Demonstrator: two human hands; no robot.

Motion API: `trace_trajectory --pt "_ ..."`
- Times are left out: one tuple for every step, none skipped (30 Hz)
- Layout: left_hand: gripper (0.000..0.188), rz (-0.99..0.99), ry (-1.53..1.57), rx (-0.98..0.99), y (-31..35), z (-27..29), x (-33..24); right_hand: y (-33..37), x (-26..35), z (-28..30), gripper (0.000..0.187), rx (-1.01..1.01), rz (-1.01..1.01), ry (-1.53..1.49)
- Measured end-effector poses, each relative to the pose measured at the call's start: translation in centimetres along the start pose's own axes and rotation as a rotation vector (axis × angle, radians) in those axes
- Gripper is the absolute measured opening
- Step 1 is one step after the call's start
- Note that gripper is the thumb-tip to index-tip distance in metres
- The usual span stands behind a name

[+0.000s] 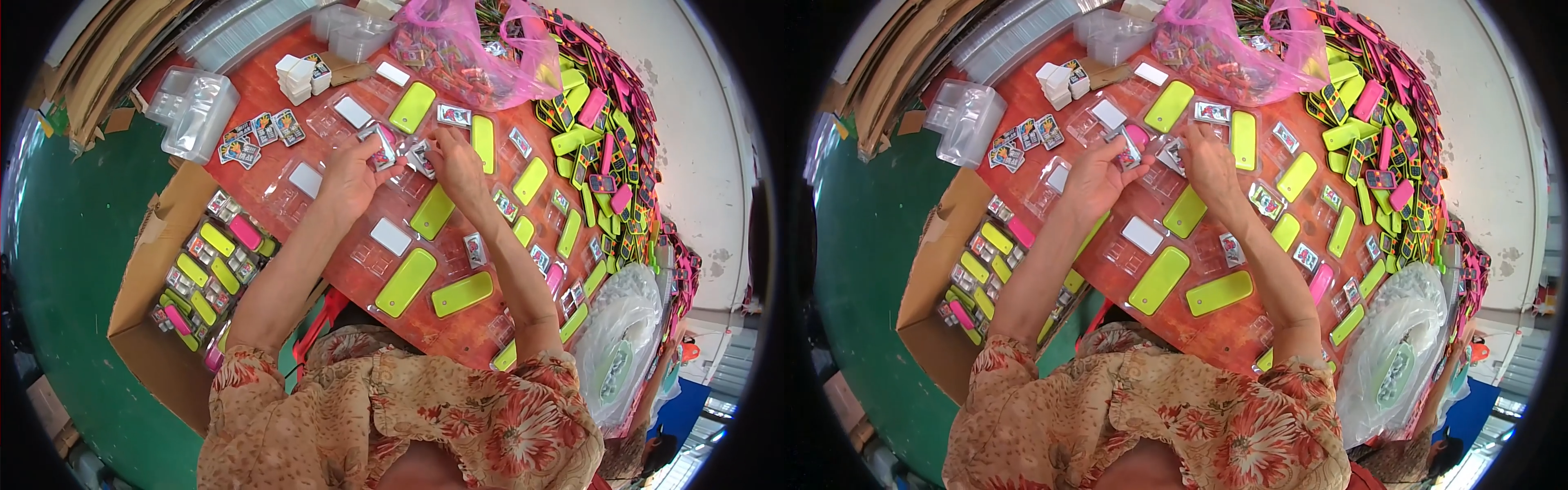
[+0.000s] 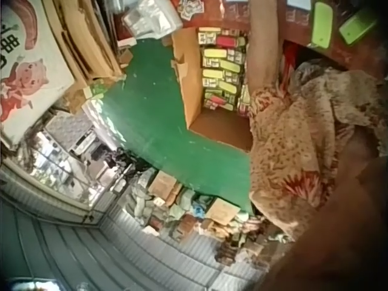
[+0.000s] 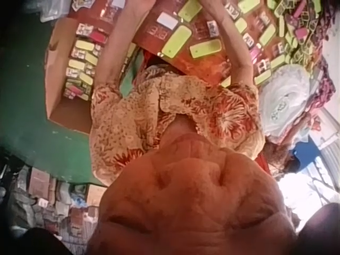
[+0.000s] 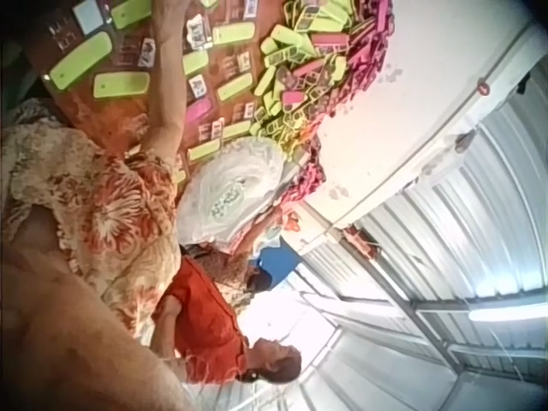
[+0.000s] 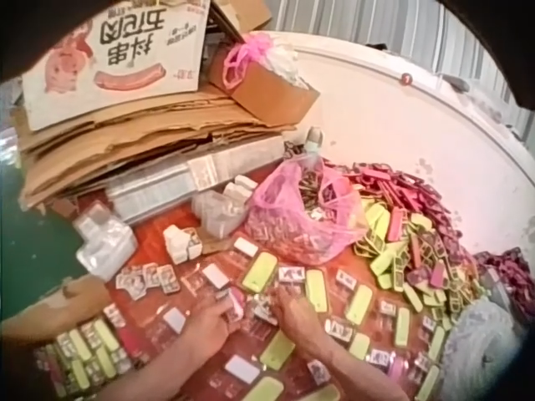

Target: The recorder is assembling small plastic items by placing white components into clear windows on colorful plastic bases and then applying stickers.

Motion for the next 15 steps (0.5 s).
trace_trajectory --pt "0.018 0.015 0.067 -0.013 0.0 -0.1 0.2 0.0 0.3 0.2 0.017 -0.031 0.02 0.007" --pt "0.018 0.057 0.05 -0.053 -0.1 0.1 0.4 -0.3 0.6 0.4 0.019 -0.062 0.04 0.015" --pt "0.018 0.052 0.051 -0.051 -0.4 0.1 0.4 -0.8 0.2 0.2 0.02 0.008 -0.06 -0.149" --pt "0.017 0.084 0.021 -0.083 -0.8 0.3 0.6 -1.4 -0.1 -0.2 0.022 0.078 -0.159 -0.312" --pt "0.017 0.115 -0.009 -0.116 -1.2 0.4 0.7 -2.0 -0.2 -1.1 0.022 0.158 -0.284 -0.627" --pt "0.017 0.086 -0.034 -0.089 -1.3 -0.2 0.2 -2.7 0.9 -1.2 0.021 0.201 -0.322 -0.797" --pt "0.017 0.076 -0.034 -0.089 -1.7 -0.5 0.2 -3.3 2.1 -1.5 0.02 0.245 -0.36 -0.969" --pt "0.017 0.06 0.016 -0.099 -2.4 -0.6 0.1 -3.9 2.6 -1.8 0.016 0.248 -0.351 -0.974" --pt "0.017 0.046 0.066 -0.106 -3.1 -0.6 0.1 -4.5 2.4 -2.0 0.016 0.248 -0.341 -0.973" --pt "0.02 0.037 0.082 -0.076 -3.8 -0.7 -0.2 -5.1 2.1 -2.3 0.015 0.235 -0.324 -1.009" --pt "0.02 0.026 0.083 -0.075 -4.4 -0.6 -0.4 -5.8 1.7 -2.7 0.014 0.223 -0.306 -1.045" --pt "0.023 0.006 0.043 -0.087 -4.9 -0.4 -0.5 -6.8 0.5 -3.4 0.014 0.172 -0.274 -0.95" --pt "0.026 -0.013 0.004 -0.092 -5.0 -0.8 -0.9 -8.1 -0.9 -3.1 0.015 0.063 -0.194 -0.772" --pt "0.032 -0.032 -0.023 -0.117 -4.8 -0.8 -1.2 -9.3 -2.1 -2.8 0.016 -0.043 -0.115 -0.594" --pt "0.032 -0.034 -0.024 -0.118 -4.4 -0.6 -1.6 -10.3 -1.7 -2.0 0.017 -0.062 -0.14 -0.505"
Point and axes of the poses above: each hand's wrist, its own y-axis away from the middle knuckle, its own z-axis out of the back of the hand, x = y × z, the point moved 6 cm from there along -y, towards the middle knuckle
